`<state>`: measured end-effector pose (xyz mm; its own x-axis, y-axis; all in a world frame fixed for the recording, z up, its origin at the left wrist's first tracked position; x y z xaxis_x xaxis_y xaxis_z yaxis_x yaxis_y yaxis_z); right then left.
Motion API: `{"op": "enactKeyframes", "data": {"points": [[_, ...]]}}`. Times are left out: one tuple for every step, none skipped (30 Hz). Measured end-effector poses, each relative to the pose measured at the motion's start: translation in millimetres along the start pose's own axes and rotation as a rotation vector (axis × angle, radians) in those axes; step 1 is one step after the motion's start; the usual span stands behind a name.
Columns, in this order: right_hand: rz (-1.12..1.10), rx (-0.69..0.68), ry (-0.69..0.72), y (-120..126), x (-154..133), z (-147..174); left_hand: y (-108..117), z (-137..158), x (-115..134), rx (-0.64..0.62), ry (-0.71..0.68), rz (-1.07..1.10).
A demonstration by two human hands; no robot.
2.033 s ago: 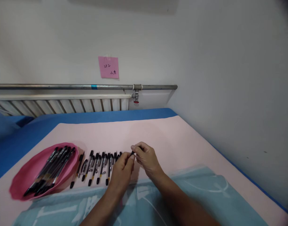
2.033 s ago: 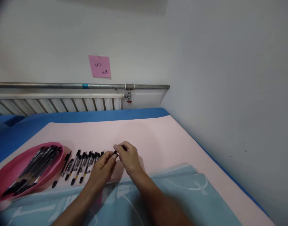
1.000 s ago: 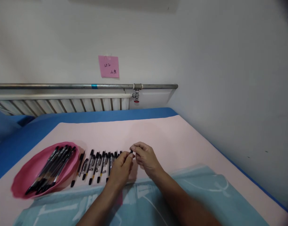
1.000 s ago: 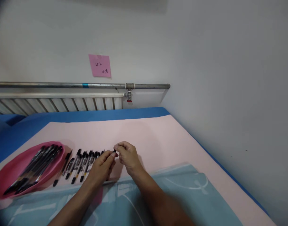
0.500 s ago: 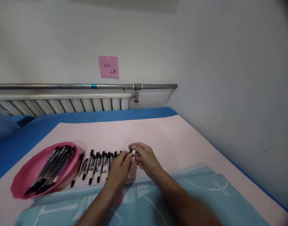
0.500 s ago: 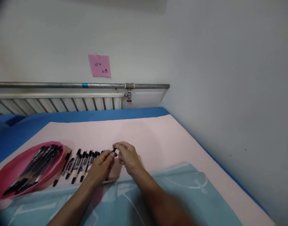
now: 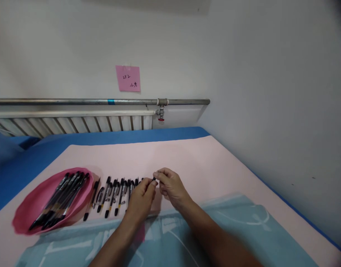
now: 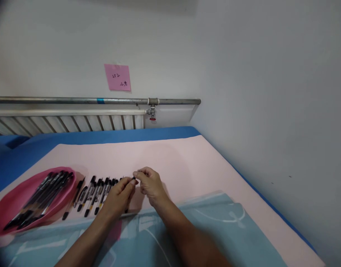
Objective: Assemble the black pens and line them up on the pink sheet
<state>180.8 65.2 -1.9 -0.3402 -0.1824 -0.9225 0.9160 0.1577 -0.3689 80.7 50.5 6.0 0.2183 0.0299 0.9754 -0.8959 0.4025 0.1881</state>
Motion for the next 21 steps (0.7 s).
{"op": "enactKeyframes", "data": {"points": [[-0.005,0.000,0.005,0,0,0,0,0,1,0.000,-0.004,-0.016],[-0.014,-0.002,0.008,0,-1,0,0,0,2,-0.002,-0.005,-0.029],[-0.022,-0.006,0.008,0,-1,0,1,0,2,-0.003,-0.004,-0.035],[-0.028,-0.011,0.008,0,-2,0,1,1,2,-0.002,-0.001,-0.035],[-0.030,-0.016,0.008,-1,-2,-1,1,1,2,0.001,0.005,-0.033],[-0.024,-0.020,0.005,-1,-2,-1,2,1,2,0.007,0.011,-0.033],[-0.014,-0.020,0.000,-1,-1,-1,2,1,1,0.011,0.014,-0.036],[-0.002,-0.013,-0.006,-1,-1,-1,2,1,1,0.015,0.011,-0.046],[0.009,-0.001,-0.011,-1,0,0,2,0,2,0.016,0.001,-0.061],[0.015,0.012,-0.015,0,1,0,2,0,3,0.016,-0.013,-0.071],[0.011,0.021,-0.016,1,2,0,2,0,3,0.011,-0.026,-0.067],[-0.004,0.024,-0.014,1,2,1,1,-1,2,-0.002,-0.021,-0.038],[-0.028,0.020,-0.011,2,1,1,-1,-1,-1,-0.026,0.011,0.022],[-0.057,0.009,-0.009,2,1,0,-4,-2,-6,-0.068,0.067,0.112],[-0.092,-0.004,-0.003,3,-1,-1,-9,-1,-11,-0.122,0.136,0.218],[-0.130,-0.015,0.008,5,-3,-2,-15,0,-16,-0.179,0.202,0.321],[-0.168,-0.020,0.026,8,-5,-3,-21,1,-18,-0.228,0.250,0.405],[-0.201,-0.016,0.049,11,-8,-4,-24,2,-18,-0.262,0.275,0.458],[-0.226,-0.001,0.079,15,-11,-5,-26,3,-18,-0.280,0.279,0.482],[-0.241,0.028,0.113,20,-14,-6,-27,4,-17,-0.286,0.280,0.483],[-0.244,0.067,0.147,25,-17,-6,-28,4,-17,-0.284,0.281,0.472]]}}
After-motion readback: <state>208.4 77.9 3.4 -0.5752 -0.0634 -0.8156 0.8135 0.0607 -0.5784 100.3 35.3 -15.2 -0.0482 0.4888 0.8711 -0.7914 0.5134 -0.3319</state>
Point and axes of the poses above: each hand's wrist, its own z-axis away from the middle knuckle, its own y-axis out of the back of the hand, x = y × z, the point moved 8 cm from there along -z, towards the middle knuckle, and after that the axes turned 14 degrees about -x, right-handed, at the moved point
